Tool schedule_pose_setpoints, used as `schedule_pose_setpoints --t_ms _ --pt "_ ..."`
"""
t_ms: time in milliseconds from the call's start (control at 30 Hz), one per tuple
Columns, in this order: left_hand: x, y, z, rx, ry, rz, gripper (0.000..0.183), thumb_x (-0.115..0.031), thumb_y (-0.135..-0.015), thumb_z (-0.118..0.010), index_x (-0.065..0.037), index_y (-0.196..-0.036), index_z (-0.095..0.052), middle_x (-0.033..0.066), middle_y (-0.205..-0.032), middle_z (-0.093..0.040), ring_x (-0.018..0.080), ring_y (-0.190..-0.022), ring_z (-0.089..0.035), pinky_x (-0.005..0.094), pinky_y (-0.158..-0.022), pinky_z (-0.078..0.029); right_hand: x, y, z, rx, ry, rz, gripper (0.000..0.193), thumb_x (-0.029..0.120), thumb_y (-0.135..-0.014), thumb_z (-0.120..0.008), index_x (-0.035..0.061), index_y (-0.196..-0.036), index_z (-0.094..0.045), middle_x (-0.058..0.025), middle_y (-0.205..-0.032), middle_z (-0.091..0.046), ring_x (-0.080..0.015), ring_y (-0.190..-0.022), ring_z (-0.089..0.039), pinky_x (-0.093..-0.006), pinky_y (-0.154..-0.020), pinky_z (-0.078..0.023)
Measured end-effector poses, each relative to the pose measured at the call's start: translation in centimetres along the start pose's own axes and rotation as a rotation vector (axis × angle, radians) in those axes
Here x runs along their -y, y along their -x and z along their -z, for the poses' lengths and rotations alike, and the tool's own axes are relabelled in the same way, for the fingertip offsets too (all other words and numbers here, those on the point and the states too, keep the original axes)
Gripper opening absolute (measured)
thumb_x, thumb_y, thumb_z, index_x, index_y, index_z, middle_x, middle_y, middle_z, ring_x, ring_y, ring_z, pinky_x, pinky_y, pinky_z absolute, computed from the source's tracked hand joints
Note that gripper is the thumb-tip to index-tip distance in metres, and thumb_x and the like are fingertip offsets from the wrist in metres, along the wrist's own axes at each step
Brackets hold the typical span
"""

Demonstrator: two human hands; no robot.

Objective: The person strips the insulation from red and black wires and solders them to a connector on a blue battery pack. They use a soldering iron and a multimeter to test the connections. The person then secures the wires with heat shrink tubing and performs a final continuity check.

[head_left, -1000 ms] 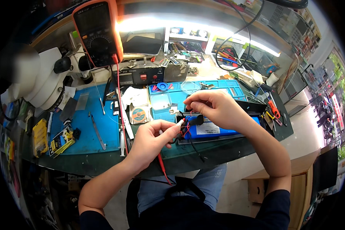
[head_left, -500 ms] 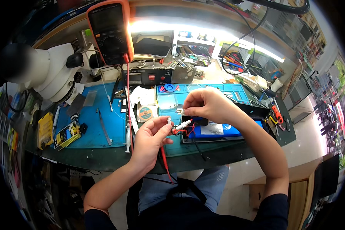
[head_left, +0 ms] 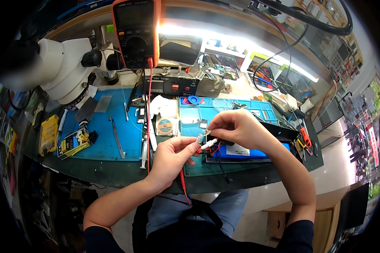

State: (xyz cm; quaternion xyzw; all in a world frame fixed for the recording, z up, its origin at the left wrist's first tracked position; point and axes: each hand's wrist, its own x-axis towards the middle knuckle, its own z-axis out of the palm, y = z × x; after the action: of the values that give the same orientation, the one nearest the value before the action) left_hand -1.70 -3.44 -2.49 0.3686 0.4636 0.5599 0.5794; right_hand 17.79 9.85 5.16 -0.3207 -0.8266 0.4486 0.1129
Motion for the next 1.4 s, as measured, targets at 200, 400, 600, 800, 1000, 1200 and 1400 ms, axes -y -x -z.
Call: schedule_pose_setpoints --t_ms 200,400,600,800,1000,1200,1400 --pt "0.7 -0.1 0.3 -0.013 -0.022 -0.015 0.027 -0.018 -0.102 -0.071 0.001 -0.121 -0.073 0.0073 -0.103 -0.075 0.0085 -0.085 -0.068 0.0248 -0.069 -0.056 0.9 0.3 -0.6 -0.092 0.200 0.087 0.016 0.016 -0.092 -0.076 0.0055 -0.104 -0.080 -0.0119 -0.093 -0.078 -0.0228 -0.084 -0.075 -0.0332 -0.079 -0.059" --pt "0.6 -0.4 0.4 0.007 -0.023 0.004 0.027 -0.017 -0.102 -0.071 0.002 -0.122 -0.073 0.0073 -0.103 -0.075 0.0084 -0.085 -0.067 0.0244 -0.069 -0.056 0.6 0.2 -0.4 -0.082 0.273 0.175 0.016 0.016 -0.092 -0.076 0.0060 -0.103 -0.080 -0.0126 -0.096 -0.078 -0.0279 -0.087 -0.075 -0.0367 -0.080 -0.059" --pt "0.6 -0.4 0.4 0.017 -0.022 -0.002 0.027 -0.016 -0.103 -0.070 0.002 -0.123 -0.073 0.0068 -0.105 -0.075 0.0085 -0.087 -0.067 0.0244 -0.069 -0.056 0.5 0.2 -0.2 -0.081 0.325 0.273 0.012 0.008 -0.090 -0.077 0.0057 -0.102 -0.080 -0.0051 -0.088 -0.074 -0.0157 -0.076 -0.070 -0.0293 -0.068 -0.054" --pt "0.5 -0.4 0.3 -0.002 -0.004 0.006 0.024 -0.016 -0.102 -0.071 0.002 -0.118 -0.072 0.0076 -0.103 -0.075 0.0094 -0.086 -0.068 0.0244 -0.072 -0.057 1.5 0.1 0.3 -0.051 0.470 0.329 0.011 0.013 -0.089 -0.076 0.0073 -0.098 -0.081 -0.0110 -0.091 -0.075 -0.0298 -0.084 -0.072 -0.0394 -0.076 -0.057" --pt "1.0 -0.6 0.4 0.004 0.040 0.001 0.020 -0.014 -0.101 -0.072 0.002 -0.114 -0.071 0.0085 -0.101 -0.075 0.0108 -0.084 -0.070 0.0247 -0.075 -0.058 1.0 -0.3 0.4 -0.043 0.548 0.412 0.009 0.012 -0.087 -0.079 0.0090 -0.095 -0.081 -0.0050 -0.094 -0.076 -0.0257 -0.088 -0.072 -0.0373 -0.079 -0.057" --pt "1.4 -0.6 0.3 0.003 0.075 -0.006 0.019 -0.012 -0.100 -0.073 0.002 -0.113 -0.071 0.0085 -0.099 -0.075 0.0116 -0.083 -0.071 0.0253 -0.077 -0.059 0.8 -0.7 0.6 -0.007 0.522 0.456 0.007 0.010 -0.086 -0.078 0.0068 -0.092 -0.079 -0.0070 -0.092 -0.075 -0.0273 -0.087 -0.073 -0.0378 -0.078 -0.058" --pt "1.2 -0.8 0.5 0.000 0.111 0.011 0.018 -0.011 -0.100 -0.072 0.002 -0.113 -0.070 0.0094 -0.101 -0.075 0.0125 -0.086 -0.071 0.0261 -0.080 -0.060 0.6 -1.1 0.6 0.037 0.445 0.438 0.008 0.007 -0.085 -0.080 0.0049 -0.092 -0.077 -0.0066 -0.093 -0.076 -0.0244 -0.087 -0.074 -0.0354 -0.078 -0.059"
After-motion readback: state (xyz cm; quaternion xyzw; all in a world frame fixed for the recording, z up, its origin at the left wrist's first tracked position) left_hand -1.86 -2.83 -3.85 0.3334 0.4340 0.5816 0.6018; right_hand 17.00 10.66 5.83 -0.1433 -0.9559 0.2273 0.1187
